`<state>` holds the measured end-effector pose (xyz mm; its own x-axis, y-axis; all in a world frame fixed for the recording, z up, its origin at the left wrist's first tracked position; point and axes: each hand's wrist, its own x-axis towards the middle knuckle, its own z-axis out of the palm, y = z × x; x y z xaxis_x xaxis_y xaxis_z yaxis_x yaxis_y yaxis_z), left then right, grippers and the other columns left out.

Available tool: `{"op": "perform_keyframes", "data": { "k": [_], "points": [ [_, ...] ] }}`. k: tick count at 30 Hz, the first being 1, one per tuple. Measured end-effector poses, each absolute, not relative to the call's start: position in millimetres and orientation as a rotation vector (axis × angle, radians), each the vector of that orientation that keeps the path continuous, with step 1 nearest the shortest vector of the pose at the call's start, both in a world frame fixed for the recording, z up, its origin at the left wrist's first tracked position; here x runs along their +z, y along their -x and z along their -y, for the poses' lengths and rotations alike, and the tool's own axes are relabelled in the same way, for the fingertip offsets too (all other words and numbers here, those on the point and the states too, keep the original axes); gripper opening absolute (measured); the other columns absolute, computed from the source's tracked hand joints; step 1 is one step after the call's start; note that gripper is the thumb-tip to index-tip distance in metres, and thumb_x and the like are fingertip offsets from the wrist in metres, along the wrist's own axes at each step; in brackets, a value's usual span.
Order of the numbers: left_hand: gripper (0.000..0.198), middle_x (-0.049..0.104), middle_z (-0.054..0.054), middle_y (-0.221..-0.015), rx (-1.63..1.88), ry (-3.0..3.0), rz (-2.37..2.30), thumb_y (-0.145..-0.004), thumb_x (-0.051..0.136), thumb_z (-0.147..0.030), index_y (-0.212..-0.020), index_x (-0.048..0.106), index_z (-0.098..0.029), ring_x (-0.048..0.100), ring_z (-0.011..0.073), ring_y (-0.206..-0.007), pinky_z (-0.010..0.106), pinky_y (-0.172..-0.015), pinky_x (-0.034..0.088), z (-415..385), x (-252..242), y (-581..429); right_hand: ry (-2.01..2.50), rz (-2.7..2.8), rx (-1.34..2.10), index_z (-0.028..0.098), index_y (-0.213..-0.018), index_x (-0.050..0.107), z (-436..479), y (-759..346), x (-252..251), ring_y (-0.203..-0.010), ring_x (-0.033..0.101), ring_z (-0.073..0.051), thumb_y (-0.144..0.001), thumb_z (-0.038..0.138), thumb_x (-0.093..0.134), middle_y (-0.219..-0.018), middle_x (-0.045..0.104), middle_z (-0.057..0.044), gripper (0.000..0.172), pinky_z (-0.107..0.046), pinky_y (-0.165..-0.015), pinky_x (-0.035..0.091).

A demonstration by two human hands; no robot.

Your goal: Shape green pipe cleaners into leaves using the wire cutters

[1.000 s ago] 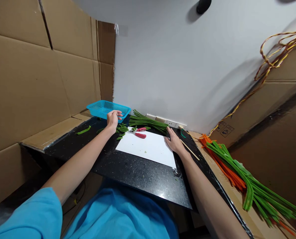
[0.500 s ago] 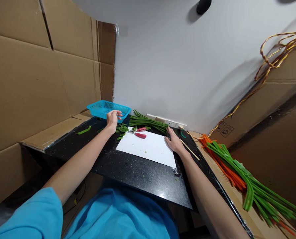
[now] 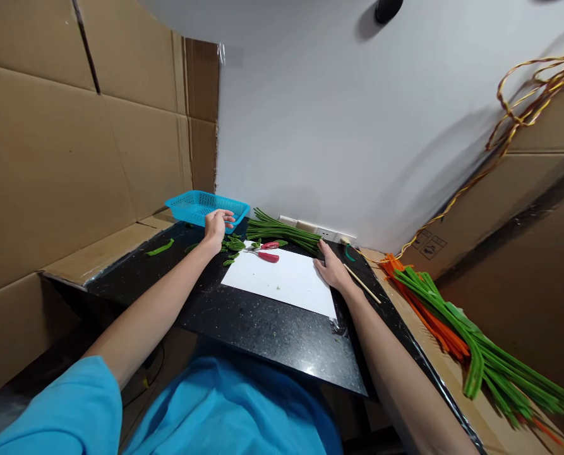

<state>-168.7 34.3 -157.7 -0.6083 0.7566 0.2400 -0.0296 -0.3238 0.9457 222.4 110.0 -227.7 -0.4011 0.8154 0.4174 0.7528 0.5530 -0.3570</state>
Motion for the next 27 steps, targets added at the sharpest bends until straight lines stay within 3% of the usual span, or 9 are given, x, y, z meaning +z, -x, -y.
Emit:
{"op": "perform_keyframes", "data": {
  "k": [27],
  "points": [
    [0.020,0.068,0.007,-0.072,1.863,-1.093,-1.476,-0.082,0.046,-0.019,-0.079,0.066,-0.017,0.059,0.0151,-0.057,0.026,-0.058,0.047,-34.1,-157.5,167.2,1.249,2.229,0.171,0.021,-0.169,0.025,-115.1,-224.6,-232.5,-0.156,0.041,-0.029,-0.098,0.035,0.052,-0.166,0.047,-0.011,0.078,-0.051,-0.129,0.035]
  ]
}}
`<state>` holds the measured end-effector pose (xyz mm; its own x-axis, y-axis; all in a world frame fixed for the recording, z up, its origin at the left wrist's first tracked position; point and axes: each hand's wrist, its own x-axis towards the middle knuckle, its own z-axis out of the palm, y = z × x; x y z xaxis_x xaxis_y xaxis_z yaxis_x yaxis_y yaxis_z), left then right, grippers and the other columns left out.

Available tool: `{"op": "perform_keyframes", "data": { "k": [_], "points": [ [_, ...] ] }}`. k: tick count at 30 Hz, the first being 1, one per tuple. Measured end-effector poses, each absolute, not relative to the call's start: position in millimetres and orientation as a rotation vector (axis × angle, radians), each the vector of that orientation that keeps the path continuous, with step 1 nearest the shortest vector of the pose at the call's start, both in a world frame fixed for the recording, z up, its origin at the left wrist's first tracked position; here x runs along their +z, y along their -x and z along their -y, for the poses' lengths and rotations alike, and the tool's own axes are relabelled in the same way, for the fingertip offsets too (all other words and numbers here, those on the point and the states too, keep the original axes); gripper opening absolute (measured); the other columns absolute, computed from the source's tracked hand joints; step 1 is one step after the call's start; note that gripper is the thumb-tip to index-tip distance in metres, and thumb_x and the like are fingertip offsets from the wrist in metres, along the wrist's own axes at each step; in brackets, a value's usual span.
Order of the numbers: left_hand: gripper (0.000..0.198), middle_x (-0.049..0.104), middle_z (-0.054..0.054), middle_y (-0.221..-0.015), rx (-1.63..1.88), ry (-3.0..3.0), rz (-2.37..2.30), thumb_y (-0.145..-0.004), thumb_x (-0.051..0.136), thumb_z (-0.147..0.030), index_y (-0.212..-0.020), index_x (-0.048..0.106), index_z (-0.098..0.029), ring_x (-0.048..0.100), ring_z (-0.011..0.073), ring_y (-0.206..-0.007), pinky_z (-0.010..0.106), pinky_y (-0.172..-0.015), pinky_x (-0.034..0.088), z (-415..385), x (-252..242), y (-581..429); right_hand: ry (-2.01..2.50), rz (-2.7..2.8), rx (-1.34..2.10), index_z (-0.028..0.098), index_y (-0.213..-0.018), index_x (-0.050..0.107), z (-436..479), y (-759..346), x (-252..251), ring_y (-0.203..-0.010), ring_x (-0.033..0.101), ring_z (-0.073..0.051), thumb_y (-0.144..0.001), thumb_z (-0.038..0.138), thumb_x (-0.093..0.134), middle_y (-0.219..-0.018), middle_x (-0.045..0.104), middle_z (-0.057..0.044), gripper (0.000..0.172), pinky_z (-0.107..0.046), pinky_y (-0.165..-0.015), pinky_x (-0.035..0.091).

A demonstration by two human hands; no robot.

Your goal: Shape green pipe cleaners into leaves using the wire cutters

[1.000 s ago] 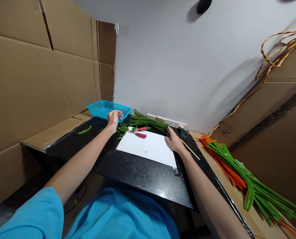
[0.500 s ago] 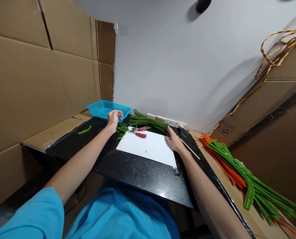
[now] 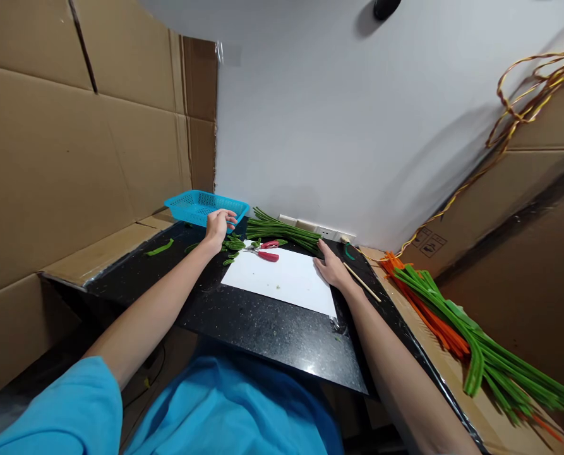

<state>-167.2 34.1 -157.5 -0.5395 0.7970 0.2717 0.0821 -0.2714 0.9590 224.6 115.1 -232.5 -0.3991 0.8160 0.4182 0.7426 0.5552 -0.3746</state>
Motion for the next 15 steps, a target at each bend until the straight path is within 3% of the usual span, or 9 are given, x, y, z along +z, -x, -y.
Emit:
{"op": "perform_keyframes", "data": {
  "k": [4,7,11,15],
  "points": [
    [0.019,0.071,0.007,-0.078,1.750,-1.221,-1.552,-0.085,0.048,-0.021,-0.082,0.066,-0.019,0.060,0.0164,-0.061,0.028,-0.063,0.047,-34.7,-157.0,173.0,1.257,2.233,0.166,0.019,-0.168,0.028,-115.0,-224.3,-231.6,-0.157,0.041,-0.030,-0.098,0.035,0.051,-0.167,0.046,-0.012,0.075,-0.051,-0.129,0.035],
    [0.003,0.073,0.005,-0.074,1.508,-1.420,-1.578,-0.074,0.071,-0.021,-0.077,0.072,-0.020,0.061,0.0184,-0.063,0.029,-0.065,0.045,-29.8,-153.1,184.7,1.269,2.232,0.162,0.019,-0.168,0.030,-114.7,-223.9,-231.2,-0.157,0.040,-0.030,-0.098,0.035,0.052,-0.167,0.045,-0.012,0.075,-0.050,-0.129,0.034],
    [0.022,0.072,0.004,-0.063,1.129,-1.605,-1.534,-0.050,0.091,-0.014,-0.062,0.074,-0.021,0.061,0.0204,-0.057,0.029,-0.058,0.040,-22.6,-150.3,201.4,1.286,2.227,0.162,0.018,-0.168,0.030,-114.6,-223.2,-232.8,-0.159,0.037,-0.030,-0.098,0.035,0.052,-0.168,0.043,-0.012,0.075,-0.049,-0.130,0.032],
    [0.024,0.067,0.002,-0.055,1.111,-1.652,-1.490,-0.054,0.091,-0.013,-0.053,0.071,-0.023,0.054,0.0176,-0.050,0.027,-0.050,0.034,-21.5,-152.1,204.4,1.287,2.223,0.136,0.016,-0.167,0.031,-113.9,-222.9,-233.2,-0.160,0.035,-0.031,-0.098,0.033,0.051,-0.168,0.044,-0.014,0.073,-0.051,-0.131,0.031]
  ]
}}
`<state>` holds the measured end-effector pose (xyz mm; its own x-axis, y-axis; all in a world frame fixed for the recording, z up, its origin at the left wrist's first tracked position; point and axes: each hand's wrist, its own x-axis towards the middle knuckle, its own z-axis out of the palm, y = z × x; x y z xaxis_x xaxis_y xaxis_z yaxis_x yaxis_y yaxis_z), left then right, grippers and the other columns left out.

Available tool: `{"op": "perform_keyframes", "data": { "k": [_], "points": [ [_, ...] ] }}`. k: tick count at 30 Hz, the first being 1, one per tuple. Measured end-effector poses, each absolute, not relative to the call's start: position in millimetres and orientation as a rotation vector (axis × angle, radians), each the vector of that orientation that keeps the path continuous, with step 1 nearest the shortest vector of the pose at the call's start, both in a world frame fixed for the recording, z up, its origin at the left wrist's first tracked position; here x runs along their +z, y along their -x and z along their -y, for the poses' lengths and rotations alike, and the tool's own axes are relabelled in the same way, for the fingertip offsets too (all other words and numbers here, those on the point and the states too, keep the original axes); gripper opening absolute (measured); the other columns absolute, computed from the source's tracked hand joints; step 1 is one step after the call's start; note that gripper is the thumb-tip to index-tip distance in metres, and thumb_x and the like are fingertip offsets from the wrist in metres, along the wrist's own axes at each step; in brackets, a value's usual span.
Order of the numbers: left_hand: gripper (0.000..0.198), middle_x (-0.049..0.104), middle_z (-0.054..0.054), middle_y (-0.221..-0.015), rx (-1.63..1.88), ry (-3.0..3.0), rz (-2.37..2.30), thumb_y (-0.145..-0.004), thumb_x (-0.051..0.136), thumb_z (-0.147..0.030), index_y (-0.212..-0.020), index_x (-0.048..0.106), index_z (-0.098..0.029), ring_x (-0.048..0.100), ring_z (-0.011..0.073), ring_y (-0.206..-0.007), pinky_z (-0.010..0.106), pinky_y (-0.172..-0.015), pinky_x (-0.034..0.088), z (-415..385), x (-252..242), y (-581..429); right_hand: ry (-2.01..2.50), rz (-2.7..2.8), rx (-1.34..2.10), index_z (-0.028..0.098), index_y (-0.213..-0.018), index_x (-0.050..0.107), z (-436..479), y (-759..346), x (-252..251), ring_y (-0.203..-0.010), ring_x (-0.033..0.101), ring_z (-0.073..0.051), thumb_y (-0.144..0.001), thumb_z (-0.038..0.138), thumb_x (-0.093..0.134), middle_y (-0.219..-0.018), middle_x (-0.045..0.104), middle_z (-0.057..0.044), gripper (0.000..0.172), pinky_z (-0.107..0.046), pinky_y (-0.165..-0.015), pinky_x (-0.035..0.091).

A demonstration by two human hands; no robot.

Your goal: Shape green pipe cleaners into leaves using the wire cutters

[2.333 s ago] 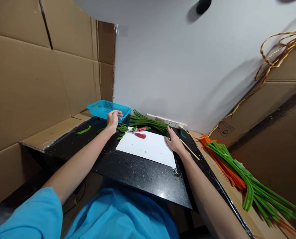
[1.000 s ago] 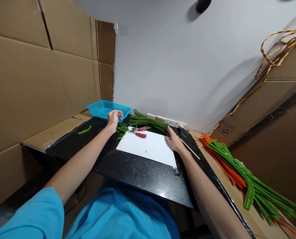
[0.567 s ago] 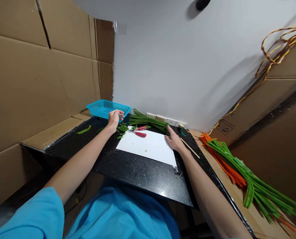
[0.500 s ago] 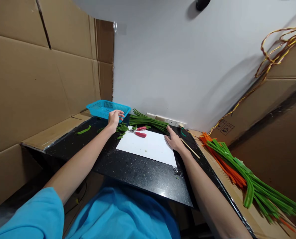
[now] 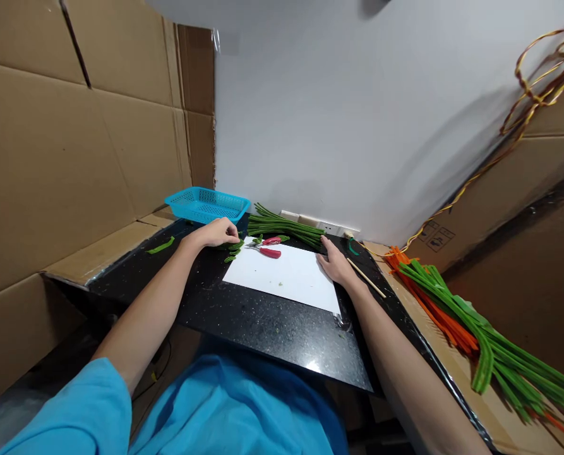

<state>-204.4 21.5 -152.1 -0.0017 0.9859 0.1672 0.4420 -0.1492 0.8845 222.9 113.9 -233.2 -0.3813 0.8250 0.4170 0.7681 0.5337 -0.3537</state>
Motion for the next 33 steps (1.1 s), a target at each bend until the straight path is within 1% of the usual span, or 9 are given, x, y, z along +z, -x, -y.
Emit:
{"op": "perform_keyframes", "data": {
  "k": [2,5,9,11,15,17,21,28,33],
  "points": [
    [0.023,0.067,0.004,-0.056,1.209,-1.651,-1.465,-0.061,0.091,-0.013,-0.054,0.071,-0.022,0.053,0.0173,-0.051,0.026,-0.050,0.034,-22.0,-150.9,202.5,1.267,2.228,0.111,0.018,-0.166,0.034,-112.7,-222.5,-232.2,-0.158,0.037,-0.032,-0.097,0.031,0.053,-0.166,0.047,-0.014,0.072,-0.052,-0.130,0.031],
    [0.019,0.069,0.005,-0.061,1.389,-1.607,-1.413,-0.070,0.089,-0.016,-0.062,0.073,-0.020,0.057,0.0177,-0.056,0.025,-0.053,0.038,-22.4,-145.7,201.3,1.236,2.227,0.075,0.020,-0.163,0.038,-110.9,-221.4,-230.2,-0.156,0.041,-0.032,-0.095,0.028,0.055,-0.162,0.052,-0.013,0.071,-0.053,-0.129,0.033],
    [0.017,0.065,0.003,-0.054,1.550,-1.464,-1.378,-0.077,0.087,-0.020,-0.071,0.071,-0.018,0.059,0.0162,-0.050,0.023,-0.051,0.037,-22.7,-141.9,205.3,1.226,2.215,0.051,0.020,-0.160,0.043,-109.4,-220.4,-228.6,-0.150,0.047,-0.033,-0.095,0.026,0.055,-0.158,0.055,-0.014,0.066,-0.052,-0.126,0.037],
    [0.017,0.065,0.004,-0.054,1.583,-1.379,-1.369,-0.078,0.086,-0.018,-0.074,0.070,-0.017,0.060,0.0156,-0.048,0.022,-0.050,0.038,-23.7,-143.2,207.8,1.230,2.214,0.044,0.020,-0.157,0.047,-108.9,-220.4,-227.9,-0.147,0.049,-0.033,-0.095,0.026,0.055,-0.155,0.057,-0.015,0.062,-0.052,-0.124,0.039],
    [0.014,0.069,0.006,-0.062,1.643,-1.173,-1.365,-0.079,0.080,-0.007,-0.081,0.069,-0.014,0.064,0.0162,-0.051,0.023,-0.051,0.045,-27.3,-146.7,213.2,1.234,2.227,0.029,0.019,-0.152,0.052,-108.0,-220.0,-226.2,-0.144,0.052,-0.034,-0.096,0.026,0.055,-0.151,0.059,-0.015,0.057,-0.051,-0.122,0.042],
    [0.013,0.068,0.006,-0.064,1.687,-1.052,-1.360,-0.081,0.076,-0.005,-0.084,0.068,-0.014,0.065,0.0160,-0.052,0.023,-0.052,0.047,-28.8,-146.8,217.3,1.230,2.235,0.022,0.017,-0.150,0.054,-107.8,-219.5,-225.3,-0.142,0.053,-0.034,-0.095,0.025,0.055,-0.150,0.060,-0.016,0.055,-0.051,-0.121,0.042],
    [0.011,0.064,0.002,-0.064,1.780,-0.861,-1.300,-0.084,0.071,-0.005,-0.086,0.065,-0.014,0.064,0.0128,-0.051,0.021,-0.051,0.047,-28.8,-144.7,226.9,1.217,2.245,0.012,0.018,-0.147,0.056,-108.1,-218.7,-224.9,-0.141,0.054,-0.034,-0.095,0.024,0.055,-0.148,0.061,-0.016,0.053,-0.050,-0.122,0.041],
    [0.005,0.063,0.001,-0.067,1.861,-0.688,-1.134,-0.085,0.068,-0.012,-0.086,0.065,-0.016,0.060,0.0097,-0.052,0.018,-0.049,0.047,-25.7,-140.1,234.0,1.203,2.256,0.013,0.020,-0.146,0.057,-109.2,-219.4,-225.5,-0.140,0.055,-0.034,-0.093,0.023,0.055,-0.148,0.062,-0.015,0.053,-0.050,-0.123,0.040],
    [0.007,0.062,0.000,-0.067,1.854,-0.615,-1.079,-0.086,0.063,-0.011,-0.089,0.064,-0.017,0.057,0.0094,-0.050,0.018,-0.045,0.044,-22.3,-136.8,235.7,1.204,2.262,0.012,0.018,-0.146,0.057,-110.0,-219.2,-225.3,-0.140,0.055,-0.034,-0.093,0.023,0.054,-0.149,0.061,-0.016,0.053,-0.050,-0.122,0.040]
  ]
}}
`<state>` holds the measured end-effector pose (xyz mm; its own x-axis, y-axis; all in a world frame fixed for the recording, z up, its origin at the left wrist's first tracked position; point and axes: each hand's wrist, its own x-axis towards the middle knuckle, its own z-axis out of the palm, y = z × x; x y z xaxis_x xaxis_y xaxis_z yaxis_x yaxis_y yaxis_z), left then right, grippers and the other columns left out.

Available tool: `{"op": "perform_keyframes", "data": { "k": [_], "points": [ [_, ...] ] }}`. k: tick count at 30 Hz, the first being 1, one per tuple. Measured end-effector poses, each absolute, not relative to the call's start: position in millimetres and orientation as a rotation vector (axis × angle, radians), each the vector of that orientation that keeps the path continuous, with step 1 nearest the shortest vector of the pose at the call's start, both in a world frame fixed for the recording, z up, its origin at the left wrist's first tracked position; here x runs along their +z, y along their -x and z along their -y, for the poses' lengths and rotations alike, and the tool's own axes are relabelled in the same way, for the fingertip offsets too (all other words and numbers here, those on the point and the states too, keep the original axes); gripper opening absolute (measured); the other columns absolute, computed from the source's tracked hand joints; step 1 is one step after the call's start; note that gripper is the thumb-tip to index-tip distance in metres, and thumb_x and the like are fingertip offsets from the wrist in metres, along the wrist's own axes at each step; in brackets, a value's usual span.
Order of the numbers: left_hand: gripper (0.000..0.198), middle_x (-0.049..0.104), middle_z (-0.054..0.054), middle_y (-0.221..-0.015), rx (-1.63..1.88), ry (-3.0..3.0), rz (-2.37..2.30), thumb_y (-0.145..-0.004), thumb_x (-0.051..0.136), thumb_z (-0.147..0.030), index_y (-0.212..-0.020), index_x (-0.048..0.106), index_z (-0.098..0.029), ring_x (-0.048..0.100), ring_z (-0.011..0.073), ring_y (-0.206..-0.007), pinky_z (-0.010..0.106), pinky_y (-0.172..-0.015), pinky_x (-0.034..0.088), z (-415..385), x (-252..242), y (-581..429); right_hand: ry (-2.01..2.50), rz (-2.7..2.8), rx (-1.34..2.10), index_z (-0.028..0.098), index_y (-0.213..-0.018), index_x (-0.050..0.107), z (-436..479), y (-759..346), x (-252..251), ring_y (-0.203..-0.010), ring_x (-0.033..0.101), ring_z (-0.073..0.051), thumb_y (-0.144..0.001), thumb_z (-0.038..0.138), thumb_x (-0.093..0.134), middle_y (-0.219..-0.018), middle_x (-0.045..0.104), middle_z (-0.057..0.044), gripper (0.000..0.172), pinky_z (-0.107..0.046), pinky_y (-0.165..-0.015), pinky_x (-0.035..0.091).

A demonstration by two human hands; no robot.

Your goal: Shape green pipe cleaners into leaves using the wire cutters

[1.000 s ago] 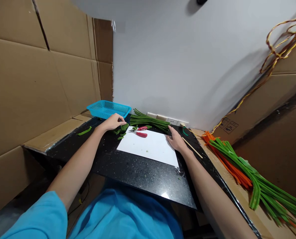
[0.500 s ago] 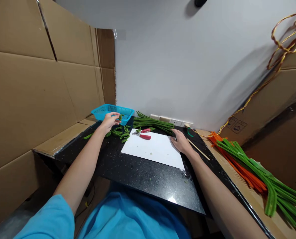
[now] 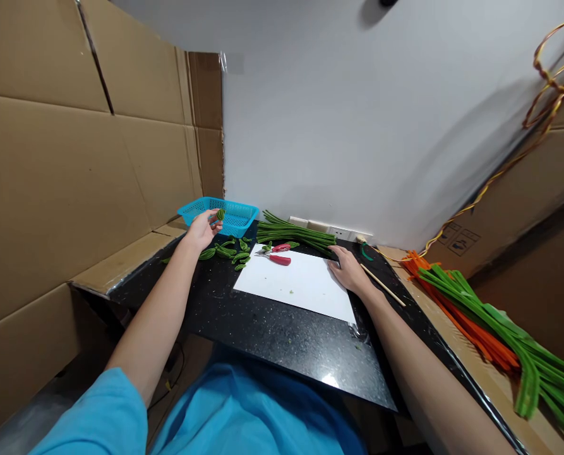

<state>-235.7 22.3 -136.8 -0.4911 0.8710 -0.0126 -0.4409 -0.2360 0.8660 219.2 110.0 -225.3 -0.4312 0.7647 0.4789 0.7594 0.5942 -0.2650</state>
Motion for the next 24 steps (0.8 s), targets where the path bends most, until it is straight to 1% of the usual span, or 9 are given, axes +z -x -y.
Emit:
{"op": "perform_keyframes", "data": {
  "k": [4,7,12,17,19,22,24],
  "points": [
    [0.008,0.062,0.000,-0.069,1.855,-0.582,-1.076,-0.088,0.061,-0.010,-0.090,0.064,-0.017,0.057,0.0092,-0.050,0.018,-0.045,0.046,-21.0,-136.0,236.8,1.206,2.267,0.016,0.015,-0.145,0.057,-109.8,-219.1,-225.9,-0.141,0.054,-0.034,-0.094,0.023,0.054,-0.149,0.060,-0.018,0.051,-0.048,-0.123,0.040],
    [0.007,0.060,0.000,-0.069,1.846,-0.565,-1.072,-0.091,0.060,-0.011,-0.090,0.063,-0.017,0.059,0.0092,-0.051,0.017,-0.046,0.047,-21.1,-137.0,237.8,1.208,2.268,0.019,0.017,-0.146,0.057,-109.7,-219.5,-226.3,-0.140,0.055,-0.033,-0.095,0.023,0.054,-0.148,0.061,-0.016,0.051,-0.048,-0.122,0.040],
    [0.006,0.057,-0.002,-0.067,1.839,-0.539,-1.068,-0.090,0.064,-0.013,-0.089,0.060,-0.018,0.058,0.0085,-0.049,0.016,-0.045,0.048,-21.4,-139.0,241.1,1.204,2.268,0.019,0.018,-0.145,0.057,-110.6,-220.2,-226.3,-0.140,0.055,-0.034,-0.095,0.023,0.054,-0.148,0.060,-0.016,0.051,-0.050,-0.122,0.041],
    [0.005,0.058,-0.002,-0.067,1.861,-0.517,-1.084,-0.092,0.065,-0.015,-0.091,0.061,-0.018,0.058,0.0078,-0.048,0.015,-0.043,0.047,-22.5,-140.7,243.3,1.203,2.271,0.021,0.019,-0.144,0.059,-111.3,-219.8,-226.8,-0.139,0.055,-0.034,-0.095,0.024,0.054,-0.147,0.061,-0.016,0.050,-0.050,-0.122,0.041],
    [0.006,0.059,-0.002,-0.067,1.869,-0.514,-1.095,-0.093,0.067,-0.016,-0.090,0.061,-0.018,0.058,0.0078,-0.048,0.014,-0.042,0.046,-23.4,-141.8,243.5,1.207,2.271,0.021,0.017,-0.143,0.059,-111.1,-219.5,-226.9,-0.139,0.056,-0.033,-0.094,0.023,0.053,-0.147,0.061,-0.017,0.049,-0.049,-0.122,0.041],
    [0.009,0.061,-0.001,-0.068,1.884,-0.518,-1.101,-0.092,0.070,-0.017,-0.089,0.061,-0.018,0.062,0.0088,-0.050,0.014,-0.042,0.046,-24.7,-143.3,243.2,1.213,2.272,0.021,0.015,-0.143,0.060,-110.6,-219.0,-226.3,-0.137,0.057,-0.034,-0.095,0.024,0.053,-0.147,0.061,-0.018,0.049,-0.049,-0.122,0.041],
    [0.009,0.064,0.001,-0.071,1.898,-0.529,-1.087,-0.093,0.070,-0.016,-0.089,0.062,-0.018,0.067,0.0103,-0.055,0.014,-0.045,0.050,-25.3,-143.9,242.6,1.213,2.273,0.022,0.017,-0.143,0.059,-110.2,-218.8,-225.5,-0.137,0.057,-0.034,-0.095,0.024,0.053,-0.147,0.061,-0.016,0.049,-0.049,-0.121,0.042]
  ]
}}
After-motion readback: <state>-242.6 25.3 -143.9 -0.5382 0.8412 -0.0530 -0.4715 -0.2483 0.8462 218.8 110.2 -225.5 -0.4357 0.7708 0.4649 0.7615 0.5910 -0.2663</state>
